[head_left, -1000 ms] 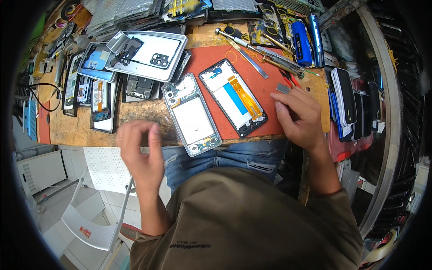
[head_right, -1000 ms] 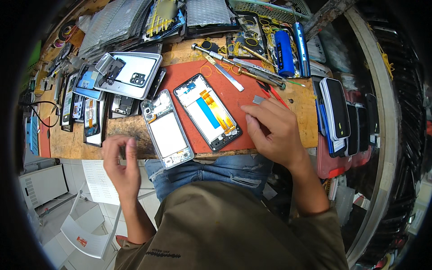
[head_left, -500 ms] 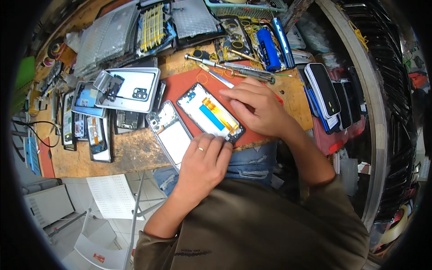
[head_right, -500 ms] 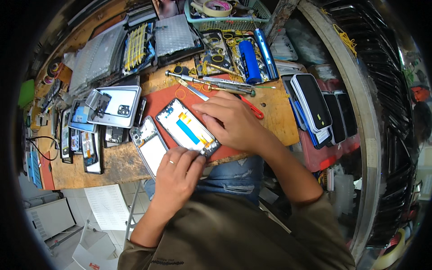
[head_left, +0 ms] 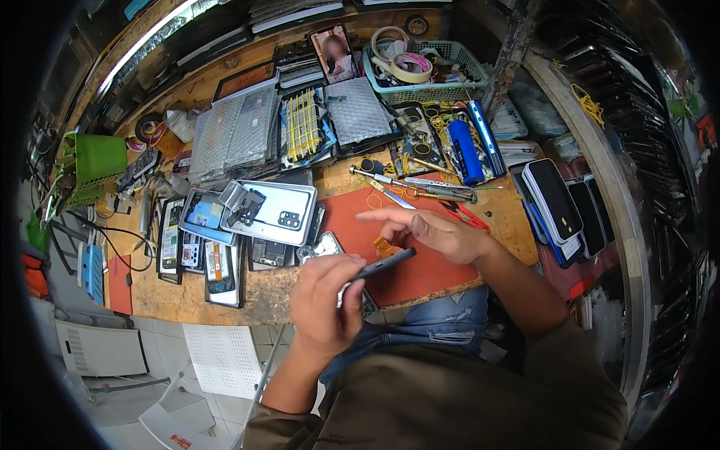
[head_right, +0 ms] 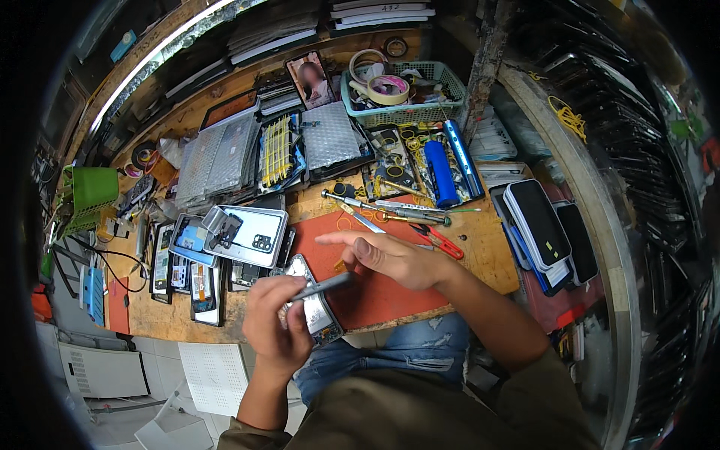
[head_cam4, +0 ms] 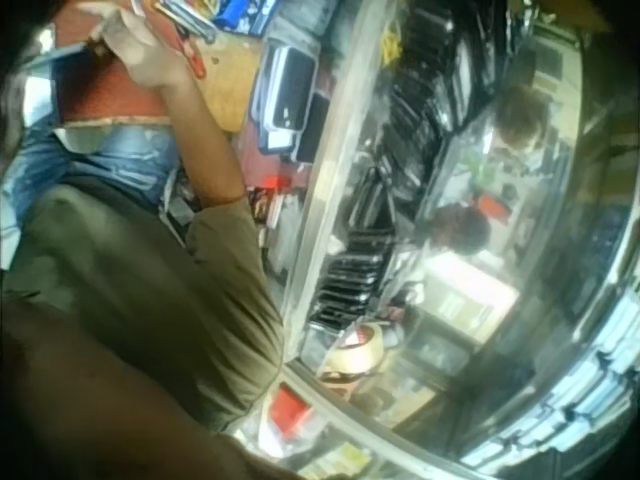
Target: The person disassembles a smartphone, removes the back cover and battery, and uses a screwdriver to manipulate internal components. They then reassemble the device and place it on the workbench among other phones and tools.
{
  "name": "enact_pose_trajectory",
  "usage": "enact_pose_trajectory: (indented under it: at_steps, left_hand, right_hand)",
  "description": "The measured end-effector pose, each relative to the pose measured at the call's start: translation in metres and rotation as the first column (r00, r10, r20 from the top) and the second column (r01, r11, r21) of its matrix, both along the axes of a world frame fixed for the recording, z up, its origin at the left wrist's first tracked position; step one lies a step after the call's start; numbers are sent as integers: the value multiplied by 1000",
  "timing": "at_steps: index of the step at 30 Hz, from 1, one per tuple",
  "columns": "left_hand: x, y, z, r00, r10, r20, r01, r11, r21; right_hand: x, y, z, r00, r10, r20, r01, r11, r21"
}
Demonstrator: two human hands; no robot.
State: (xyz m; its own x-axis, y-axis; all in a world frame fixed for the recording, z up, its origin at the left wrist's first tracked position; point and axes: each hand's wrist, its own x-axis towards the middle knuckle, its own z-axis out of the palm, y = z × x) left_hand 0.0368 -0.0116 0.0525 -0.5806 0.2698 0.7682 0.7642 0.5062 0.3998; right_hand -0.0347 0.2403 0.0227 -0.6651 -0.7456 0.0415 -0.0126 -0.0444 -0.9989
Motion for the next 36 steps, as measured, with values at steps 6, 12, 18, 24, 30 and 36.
enact_pose_trajectory:
  at_steps: [6, 12, 18, 24, 30, 36]
  left_hand:
    - [-5, 5, 10, 951, 1, 310, -65, 978, 197]
    - [-10, -6, 11, 795, -240, 557, 71, 949, 307]
    - [-21, -77, 25, 834, 25, 551, 404, 654, -640]
    - [-41, -68, 6, 845, -207, 493, 534, 383, -754]
    - [-55, -25, -10, 873, -241, 425, 485, 522, -701]
    - [-21, -3, -35, 949, 53, 311, 125, 841, -526]
  right_hand:
    - [21, -5, 15, 986, -51, 160, 102, 940, -325]
    - [33, -11, 20, 946, -208, 250, 243, 962, -120]
    - [37, 44, 19, 883, -287, 372, 328, 943, -51]
    - [38, 68, -1, 864, -230, 448, 228, 972, 58]
    - [39, 69, 11, 894, -247, 373, 237, 969, 73]
    - [11, 63, 23, 912, -226, 343, 192, 973, 128]
